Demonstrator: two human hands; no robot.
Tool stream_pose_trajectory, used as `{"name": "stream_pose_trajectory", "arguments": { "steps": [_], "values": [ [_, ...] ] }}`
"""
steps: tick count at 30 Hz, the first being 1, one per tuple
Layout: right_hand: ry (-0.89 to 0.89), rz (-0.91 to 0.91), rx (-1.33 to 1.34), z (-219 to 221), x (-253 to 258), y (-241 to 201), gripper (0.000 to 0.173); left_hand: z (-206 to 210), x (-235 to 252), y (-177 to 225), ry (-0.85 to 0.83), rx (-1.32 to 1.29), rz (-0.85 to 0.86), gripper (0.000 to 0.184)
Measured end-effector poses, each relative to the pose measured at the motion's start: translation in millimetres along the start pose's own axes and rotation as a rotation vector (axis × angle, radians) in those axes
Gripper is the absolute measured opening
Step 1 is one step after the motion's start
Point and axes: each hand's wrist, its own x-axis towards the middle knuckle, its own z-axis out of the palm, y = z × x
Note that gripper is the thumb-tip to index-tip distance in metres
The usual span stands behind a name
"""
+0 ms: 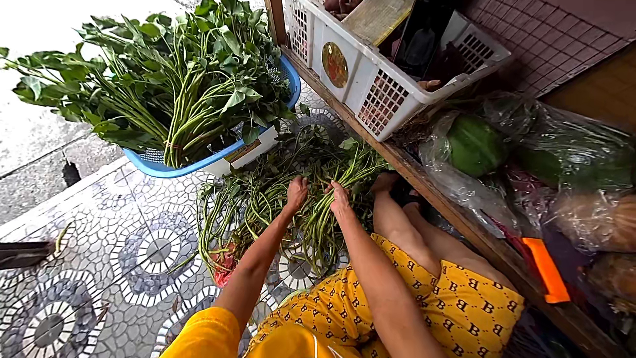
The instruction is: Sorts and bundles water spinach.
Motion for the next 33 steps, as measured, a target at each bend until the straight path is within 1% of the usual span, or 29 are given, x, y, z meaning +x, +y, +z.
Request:
{"name": "stream_pose_trajectory", "arguments": {
  "steps": [2,4,6,8,9,11,14,16,19,22,23,24,26,29,31,33],
  "values": [
    [0.025,0.006,0.04,1,-6,-4,0.017,-8,31,-29,0.009,0.153,-0.112,0.046],
    [0.036,0.0,0.019,3,-8,-5,0.017,-20,57,-50,-0.007,0.285,-0.134,0.051],
    [0.02,0.011,-0.011,6,-9,-7,0.018,-30,78,-64,-0.093,0.364,-0.143,0.057],
    [-0.009,0.034,-0.005,9,-12,-7,0.017,-39,85,-72,-0.234,0.413,-0.219,0.062],
    [-0.018,0.051,0.001,10,-13,-8,0.017,-42,85,-74,-0.285,0.46,-0.24,0.059],
    [-0.018,0.066,0.013,12,-14,-9,0.016,-50,78,-72,-0.294,0.523,-0.258,0.056],
    [-0.009,0.067,0.003,11,-10,-6,0.015,-64,74,-67,-0.296,0.5,-0.24,0.056],
    [-0.009,0.067,0.006,11,-7,-1,0.017,-73,75,-74,-0.335,0.4,-0.225,0.058],
    [-0.026,0.068,0.011,10,-5,0,0.019,-86,72,-73,-0.319,0.213,-0.187,0.06],
    [-0.043,0.049,0.007,10,-7,-2,0.015,-105,66,-59,-0.312,0.254,-0.093,0.043],
    [-0.047,0.042,0.002,11,-8,-3,0.015,-109,64,-56,-0.311,0.253,-0.086,0.04],
    [-0.051,0.038,0.001,10,-9,-3,0.015,-109,62,-58,-0.305,0.224,-0.085,0.041],
    [-0.062,0.037,0.006,8,-8,0,0.015,-105,60,-67,-0.273,0.185,-0.071,0.05],
    [-0.071,0.035,-0.004,5,-11,-1,0.015,-78,59,-83,-0.265,0.17,-0.112,0.057],
    [-0.064,0.036,0.008,4,-15,-6,0.015,-58,53,-82,-0.244,0.268,-0.147,0.06],
    [-0.054,0.034,0.033,4,-19,-15,0.015,-48,43,-62,-0.215,0.417,-0.194,0.056]
  ]
}}
